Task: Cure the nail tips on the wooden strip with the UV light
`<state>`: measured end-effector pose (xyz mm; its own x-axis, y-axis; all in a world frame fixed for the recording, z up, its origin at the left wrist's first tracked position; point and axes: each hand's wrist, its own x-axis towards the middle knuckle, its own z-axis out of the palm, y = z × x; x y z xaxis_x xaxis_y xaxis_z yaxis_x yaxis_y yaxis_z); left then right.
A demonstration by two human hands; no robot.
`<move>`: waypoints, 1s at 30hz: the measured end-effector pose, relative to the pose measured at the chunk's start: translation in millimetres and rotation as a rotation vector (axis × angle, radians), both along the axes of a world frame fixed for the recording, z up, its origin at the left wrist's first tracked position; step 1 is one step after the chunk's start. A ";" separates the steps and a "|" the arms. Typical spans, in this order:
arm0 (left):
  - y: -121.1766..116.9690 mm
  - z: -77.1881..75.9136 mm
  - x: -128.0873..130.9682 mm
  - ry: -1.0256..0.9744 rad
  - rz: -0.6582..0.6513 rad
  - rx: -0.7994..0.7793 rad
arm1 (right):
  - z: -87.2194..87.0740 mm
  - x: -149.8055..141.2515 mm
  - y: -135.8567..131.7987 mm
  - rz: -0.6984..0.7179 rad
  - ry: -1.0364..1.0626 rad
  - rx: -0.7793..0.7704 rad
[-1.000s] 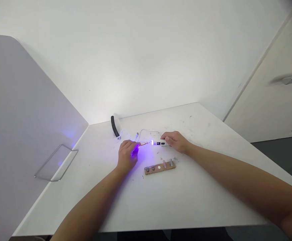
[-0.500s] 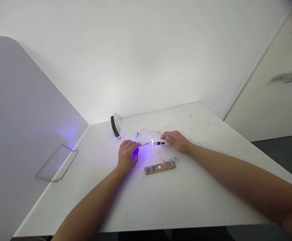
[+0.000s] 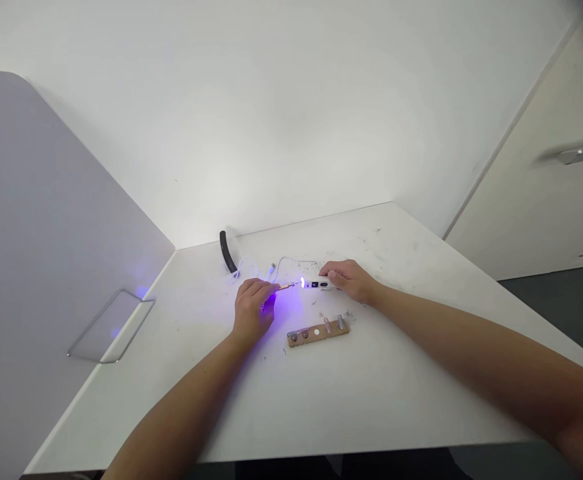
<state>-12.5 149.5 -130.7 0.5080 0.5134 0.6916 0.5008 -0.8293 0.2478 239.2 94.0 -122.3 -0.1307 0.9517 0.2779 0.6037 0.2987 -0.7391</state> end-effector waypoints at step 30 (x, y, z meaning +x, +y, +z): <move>1.3 -1.2 0.1 0.070 0.009 -0.011 | 0.5 -0.3 0.6 -0.007 -0.025 0.002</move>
<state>-12.5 150.9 -131.9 0.5503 0.5253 0.6490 0.5246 -0.8223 0.2207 238.9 94.6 -121.8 -0.1313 0.9521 0.2763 0.6238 0.2960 -0.7234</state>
